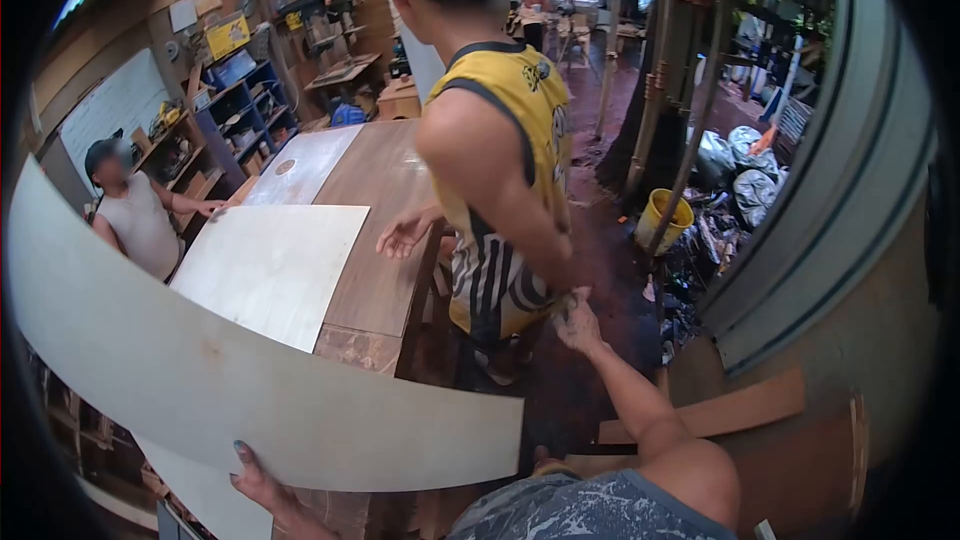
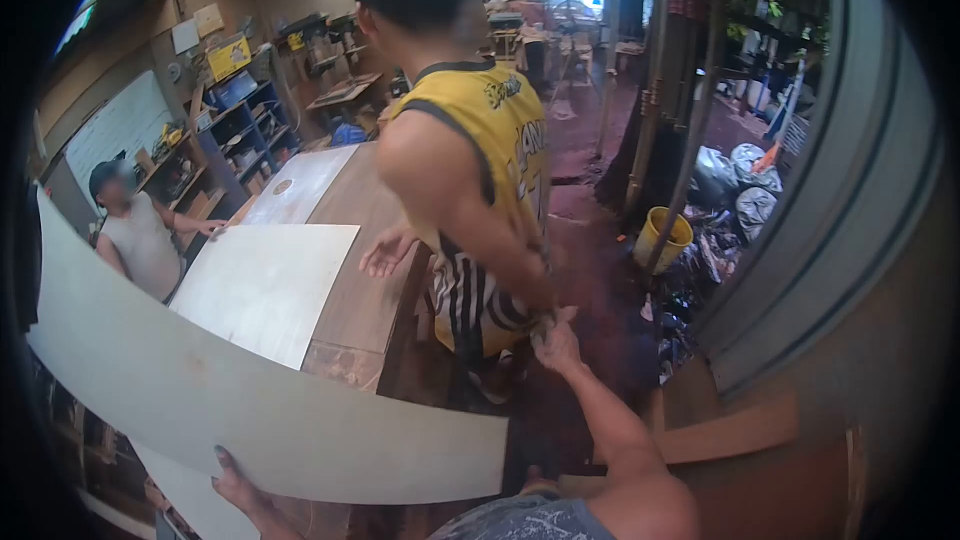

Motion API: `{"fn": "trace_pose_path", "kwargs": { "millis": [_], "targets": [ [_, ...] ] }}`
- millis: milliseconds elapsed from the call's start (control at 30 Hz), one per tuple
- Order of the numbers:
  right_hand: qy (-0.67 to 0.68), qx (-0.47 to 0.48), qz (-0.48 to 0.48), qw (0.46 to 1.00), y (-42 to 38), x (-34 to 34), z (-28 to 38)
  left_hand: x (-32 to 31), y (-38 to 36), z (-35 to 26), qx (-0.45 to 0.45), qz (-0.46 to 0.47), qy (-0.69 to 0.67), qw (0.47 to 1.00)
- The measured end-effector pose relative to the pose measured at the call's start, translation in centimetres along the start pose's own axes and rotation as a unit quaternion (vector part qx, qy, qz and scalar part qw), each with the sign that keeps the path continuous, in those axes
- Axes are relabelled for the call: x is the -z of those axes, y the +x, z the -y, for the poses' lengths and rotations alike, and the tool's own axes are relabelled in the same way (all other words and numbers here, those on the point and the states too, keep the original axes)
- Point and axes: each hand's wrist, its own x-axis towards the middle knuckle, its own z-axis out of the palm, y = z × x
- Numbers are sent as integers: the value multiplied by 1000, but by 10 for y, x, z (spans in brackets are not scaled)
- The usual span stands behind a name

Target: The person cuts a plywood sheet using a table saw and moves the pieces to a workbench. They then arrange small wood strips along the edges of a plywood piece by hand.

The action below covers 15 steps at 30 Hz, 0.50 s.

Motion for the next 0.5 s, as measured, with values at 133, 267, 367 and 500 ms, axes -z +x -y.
{"fn": "trace_pose_path", "kwargs": {
  "millis": [133, 267, 367, 500],
  "targets": [
    [21, 13, 73, 997, 17, -26, -27, -29, 21, -14, -25, 23, 106, 994],
    [2, -51, 167, 985, 19, -59, -72, -48, 26, -30, -59, 31, 184, 981],
    [-27, -65, 289, 955, 14, -73, -93, -42, 45, -42, -95, 16, 242, 965],
    [-81, -56, 385, 918, -2, -93, -143, -26, 81, -55, -81, 27, 295, 952]
  ]
}}
